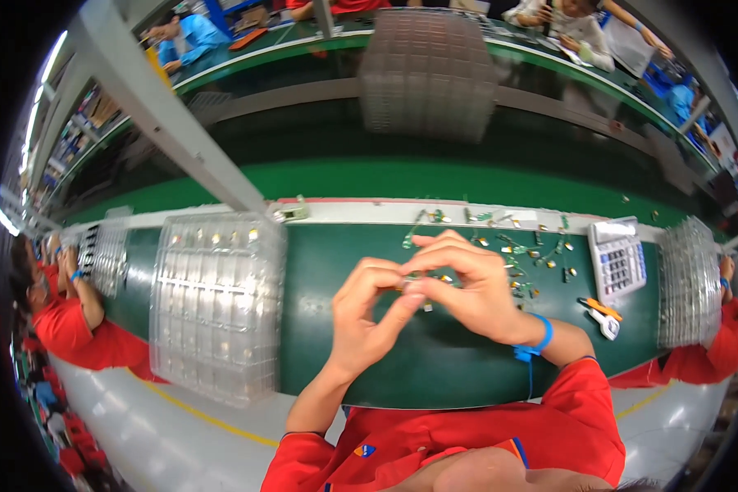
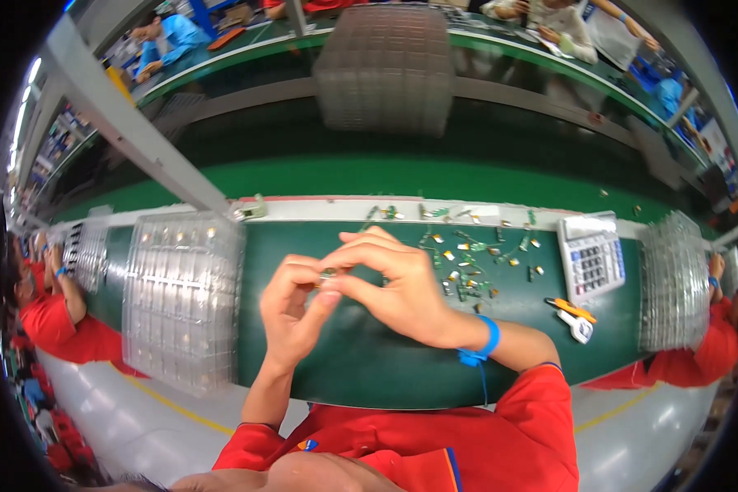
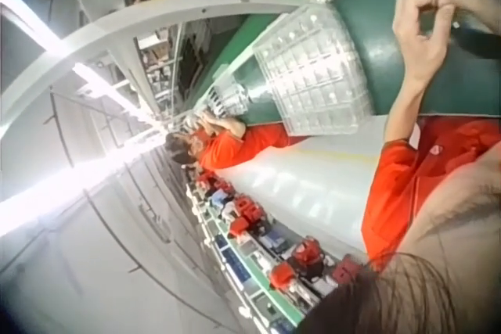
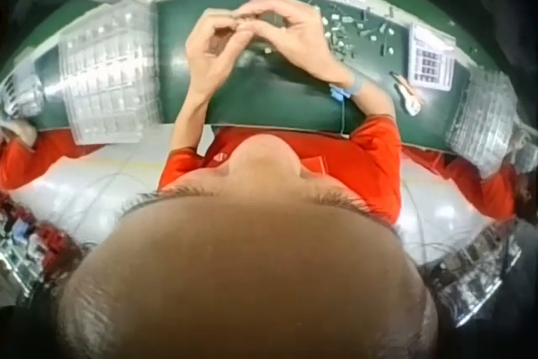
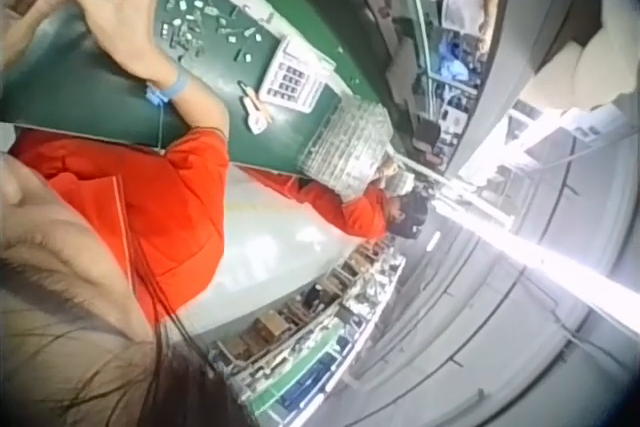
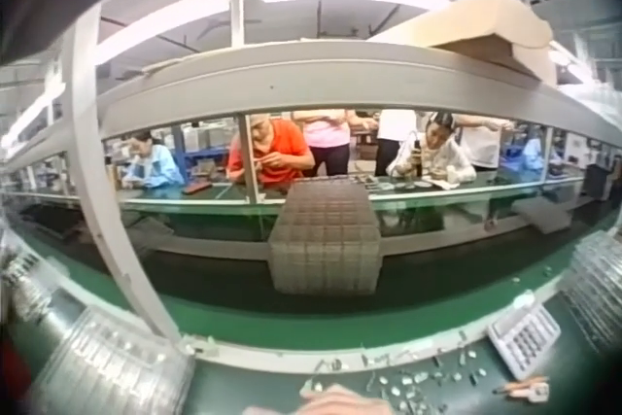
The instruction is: The person assembles electronic components by hand on a factory assembly line.
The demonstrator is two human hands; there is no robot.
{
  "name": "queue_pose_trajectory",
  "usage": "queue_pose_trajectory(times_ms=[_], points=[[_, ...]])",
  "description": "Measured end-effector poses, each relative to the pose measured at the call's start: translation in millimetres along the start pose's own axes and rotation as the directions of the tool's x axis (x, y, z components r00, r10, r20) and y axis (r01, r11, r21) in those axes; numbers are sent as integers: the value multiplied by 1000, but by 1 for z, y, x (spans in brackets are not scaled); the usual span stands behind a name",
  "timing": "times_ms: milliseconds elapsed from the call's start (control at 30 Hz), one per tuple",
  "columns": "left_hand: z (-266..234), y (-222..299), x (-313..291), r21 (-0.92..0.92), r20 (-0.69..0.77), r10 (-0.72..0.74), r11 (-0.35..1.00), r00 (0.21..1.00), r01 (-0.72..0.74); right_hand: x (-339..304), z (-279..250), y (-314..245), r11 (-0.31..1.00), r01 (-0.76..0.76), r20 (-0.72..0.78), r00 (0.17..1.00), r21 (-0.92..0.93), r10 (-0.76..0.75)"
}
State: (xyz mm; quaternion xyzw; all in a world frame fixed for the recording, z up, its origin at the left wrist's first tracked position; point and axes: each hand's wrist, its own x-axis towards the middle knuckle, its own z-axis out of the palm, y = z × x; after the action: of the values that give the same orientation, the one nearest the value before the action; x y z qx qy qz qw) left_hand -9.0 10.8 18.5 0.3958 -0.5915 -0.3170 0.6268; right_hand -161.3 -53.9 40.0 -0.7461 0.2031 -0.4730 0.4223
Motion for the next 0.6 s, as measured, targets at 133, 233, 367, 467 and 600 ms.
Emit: queue_pose_trajectory(times_ms=[133,233,367,467,600], points=[[-2,2,-3,-327,132,-86,937,988,125,2,-9,-15,996,-88,60,994,27,86],[-4,0,-4,-376,195,-102,911,976,170,3,-13,-10,999,-31,126,992,33,26],[-6,0,-3,-474,213,-116,856,970,206,2,-15,-8,996,-45,158,987,71,33],[-5,1,-2,-447,212,-125,870,969,210,3,-16,-10,997,-27,169,985,66,15],[-7,0,-2,-457,199,-172,855,965,246,6,-21,-12,984,-114,217,973,140,82]])
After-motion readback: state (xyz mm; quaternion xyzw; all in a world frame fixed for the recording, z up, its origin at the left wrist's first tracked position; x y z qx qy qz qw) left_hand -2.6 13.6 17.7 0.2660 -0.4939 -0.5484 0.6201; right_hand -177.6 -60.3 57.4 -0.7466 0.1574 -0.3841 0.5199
